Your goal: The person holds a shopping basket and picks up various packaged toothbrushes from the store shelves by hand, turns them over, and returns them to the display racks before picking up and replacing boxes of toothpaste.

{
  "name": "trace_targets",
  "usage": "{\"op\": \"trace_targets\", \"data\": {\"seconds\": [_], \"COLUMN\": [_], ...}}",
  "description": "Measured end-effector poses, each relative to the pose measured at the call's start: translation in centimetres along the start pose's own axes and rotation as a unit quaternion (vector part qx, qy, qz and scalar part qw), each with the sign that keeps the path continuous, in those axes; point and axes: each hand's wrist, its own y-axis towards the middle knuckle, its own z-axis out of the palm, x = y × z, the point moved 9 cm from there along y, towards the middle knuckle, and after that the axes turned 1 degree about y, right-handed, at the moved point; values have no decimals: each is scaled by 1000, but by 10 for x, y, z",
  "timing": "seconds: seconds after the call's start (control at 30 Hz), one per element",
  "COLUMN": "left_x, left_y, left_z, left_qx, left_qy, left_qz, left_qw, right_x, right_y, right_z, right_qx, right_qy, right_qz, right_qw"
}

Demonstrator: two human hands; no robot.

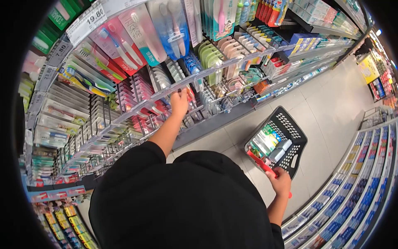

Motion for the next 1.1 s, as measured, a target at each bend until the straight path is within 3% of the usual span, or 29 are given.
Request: {"op": "trace_targets", "data": {"seconds": [0.1, 0.2, 0.23, 0.37, 0.47, 0.5, 0.7, 0.73, 0.8, 0.87, 0.93, 1.1], "left_x": [-20, -12, -18, -34, -38, -42, -106, -117, -142, -159, -166, -186], "left_y": [-3, -6, -12, -39, -59, -72, -113, -115, -109, -103, -97, -92], "left_z": [-6, -3, -2, -2, 13, 23, 62, 63, 64, 63, 64, 66], "left_qx": [-51, -21, -36, 36, 104, 136, 282, 285, 284, 279, 289, 336], "left_qy": [2, 62, 23, -24, 22, -32, 82, 60, 15, -51, -113, -258], "left_qz": [-11, -23, -8, -103, 16, -13, 167, 154, 138, 130, 85, 4], "left_qw": [999, 998, 999, 994, 994, 990, 941, 944, 949, 950, 947, 906], "right_x": [-3, -5, -4, -10, -6, -7, -10, -8, 29, 80, 125, 200], "right_y": [17, 30, 36, 53, 64, 64, 83, 83, 78, 65, 55, 37], "right_z": [-4, -7, -8, -8, -12, -12, -19, -21, -37, -47, -44, 17], "right_qx": [43, 89, 101, 132, 172, 192, 141, 144, -1, -56, -57, 127], "right_qy": [-1, -9, -18, -23, 2, 13, -29, -56, -110, -30, 16, 239], "right_qz": [-7, -11, -13, -33, -9, 9, -23, -15, -188, -257, -299, -333], "right_qw": [999, 996, 995, 990, 985, 981, 989, 988, 976, 964, 952, 903]}}
